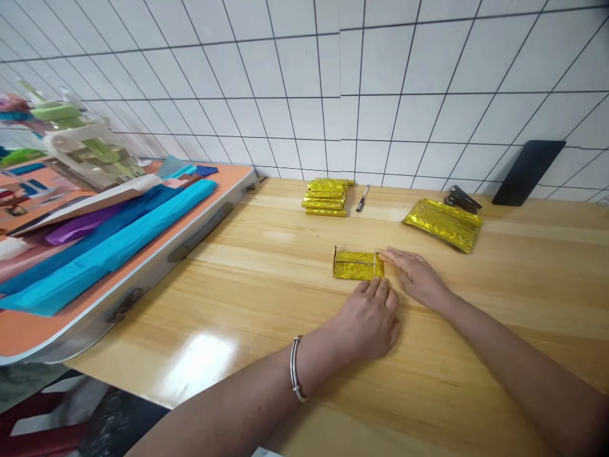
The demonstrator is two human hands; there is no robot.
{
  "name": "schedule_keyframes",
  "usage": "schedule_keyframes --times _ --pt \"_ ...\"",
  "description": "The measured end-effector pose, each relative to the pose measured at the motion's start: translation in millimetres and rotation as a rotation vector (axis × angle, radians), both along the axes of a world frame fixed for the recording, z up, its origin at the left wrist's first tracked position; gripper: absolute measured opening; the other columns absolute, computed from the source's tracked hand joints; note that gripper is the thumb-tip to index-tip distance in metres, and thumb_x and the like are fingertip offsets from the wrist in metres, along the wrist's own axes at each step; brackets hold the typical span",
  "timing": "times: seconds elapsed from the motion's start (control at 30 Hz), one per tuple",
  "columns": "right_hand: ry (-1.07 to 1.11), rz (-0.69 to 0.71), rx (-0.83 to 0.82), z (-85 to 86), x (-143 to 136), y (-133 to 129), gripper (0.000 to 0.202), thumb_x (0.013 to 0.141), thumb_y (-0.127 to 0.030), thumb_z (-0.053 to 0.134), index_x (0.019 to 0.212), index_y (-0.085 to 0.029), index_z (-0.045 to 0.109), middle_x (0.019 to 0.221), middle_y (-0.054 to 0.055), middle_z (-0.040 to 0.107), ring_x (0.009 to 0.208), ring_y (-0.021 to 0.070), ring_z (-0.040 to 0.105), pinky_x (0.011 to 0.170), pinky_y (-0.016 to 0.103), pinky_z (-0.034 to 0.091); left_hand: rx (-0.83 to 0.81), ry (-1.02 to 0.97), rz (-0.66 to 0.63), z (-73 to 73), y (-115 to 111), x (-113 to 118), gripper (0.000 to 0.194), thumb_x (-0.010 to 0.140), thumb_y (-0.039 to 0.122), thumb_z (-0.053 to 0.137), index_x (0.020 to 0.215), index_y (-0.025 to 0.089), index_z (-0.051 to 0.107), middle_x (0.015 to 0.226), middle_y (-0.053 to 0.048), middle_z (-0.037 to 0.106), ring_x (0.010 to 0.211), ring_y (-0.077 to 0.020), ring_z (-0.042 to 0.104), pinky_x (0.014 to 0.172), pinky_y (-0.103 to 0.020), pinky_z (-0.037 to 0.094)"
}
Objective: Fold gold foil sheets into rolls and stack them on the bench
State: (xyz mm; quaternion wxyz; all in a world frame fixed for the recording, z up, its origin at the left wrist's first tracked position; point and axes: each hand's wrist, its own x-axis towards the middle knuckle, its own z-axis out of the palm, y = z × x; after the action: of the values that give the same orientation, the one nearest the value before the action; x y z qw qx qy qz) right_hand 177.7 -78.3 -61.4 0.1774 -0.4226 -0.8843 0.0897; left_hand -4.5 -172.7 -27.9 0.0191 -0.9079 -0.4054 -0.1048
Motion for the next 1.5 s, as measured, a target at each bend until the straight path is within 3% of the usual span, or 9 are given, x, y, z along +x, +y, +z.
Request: schedule_keyframes --times 0.13,0.43,0.63,0.93,1.07,1.27,1.4,1.5 --pt "0.063 -0.03 0.02 -0.3 1 -3 0.063 0.076 -0.007 0.035 0.138 -0.023 0.034 0.139 0.003 0.044 0.128 0.0171 0.038 0.104 0.04 0.033 0.009 0.001 0.001 -0.1 -1 0 0.046 0.087 0.037 0.038 0.118 0.005 0.047 0.129 -0.022 0.047 0.122 -0.0308 0.043 0.099 -0.043 0.033" --pt "-0.141 -0.006 0.025 8.2 -7 -7 0.056 0.085 -0.018 0.035 0.14 -0.021 0.028 0.141 0.008 0.041 0.132 0.0196 0.03 0.104 0.043 0.03 -0.024 -0.014 0.007 0.3 1 0 0.045 0.086 0.039 0.039 0.118 0.008 0.048 0.127 -0.02 0.048 0.122 -0.0311 0.041 0.102 -0.044 0.029" --pt "-0.207 -0.005 0.016 9.5 -8 -4 0.057 0.084 -0.017 0.037 0.141 -0.019 0.028 0.141 0.01 0.04 0.132 0.0199 0.032 0.102 0.04 0.033 -0.034 -0.02 0.006 3.2 0 1 0.039 0.085 0.038 0.04 0.111 0.009 0.05 0.123 -0.02 0.05 0.12 -0.0316 0.043 0.098 -0.045 0.033" --pt "-0.294 0.006 0.029 20.8 -22 3 0.055 0.082 -0.018 0.042 0.136 -0.014 0.037 0.138 0.014 0.044 0.125 0.0222 0.042 0.102 0.037 0.034 -0.023 -0.032 -0.008 1.5 0 3 0.045 0.084 0.037 0.041 0.118 0.007 0.046 0.125 -0.021 0.047 0.118 -0.0328 0.044 0.097 -0.047 0.033" --pt "-0.229 -0.034 0.039 14.6 -26 1 0.047 0.087 -0.021 0.037 0.133 -0.015 0.043 0.131 0.011 0.052 0.12 0.0209 0.048 0.102 0.037 0.036 -0.007 -0.037 -0.007 3.4 -2 4 0.043 0.085 0.036 0.042 0.116 0.008 0.048 0.122 -0.02 0.049 0.117 -0.0328 0.045 0.096 -0.046 0.034" --pt "-0.13 0.01 0.082 -2.6 -20 -1 0.046 0.092 -0.027 0.031 0.136 -0.016 0.038 0.134 0.008 0.05 0.126 0.0195 0.042 0.103 0.038 0.035 -0.017 -0.089 -0.003 -3.9 -4 3 0.044 0.084 0.036 0.045 0.119 0.01 0.047 0.13 -0.019 0.045 0.126 -0.0317 0.037 0.101 -0.046 0.032" --pt "-0.166 0.015 0.11 -6.3 -18 -2 0.046 0.093 -0.032 0.03 0.134 -0.017 0.041 0.135 0.008 0.048 0.127 0.0207 0.04 0.103 0.04 0.033 -0.092 -0.144 -0.106 9.1 -7 -11 0.042 0.084 0.032 0.048 0.121 0.012 0.046 0.129 -0.015 0.049 0.123 -0.0259 0.042 0.101 -0.04 0.035" --pt "-0.191 0.01 0.123 -5.6 -19 -4 0.046 0.093 -0.035 0.03 0.134 -0.017 0.042 0.136 0.009 0.047 0.127 0.0218 0.04 0.103 0.042 0.033 -0.11 -0.235 -0.11 25.9 -12 -38 0.03 0.087 0.023 0.043 0.115 0.014 0.051 0.118 -0.011 0.058 0.112 -0.0203 0.053 0.097 -0.034 0.04"
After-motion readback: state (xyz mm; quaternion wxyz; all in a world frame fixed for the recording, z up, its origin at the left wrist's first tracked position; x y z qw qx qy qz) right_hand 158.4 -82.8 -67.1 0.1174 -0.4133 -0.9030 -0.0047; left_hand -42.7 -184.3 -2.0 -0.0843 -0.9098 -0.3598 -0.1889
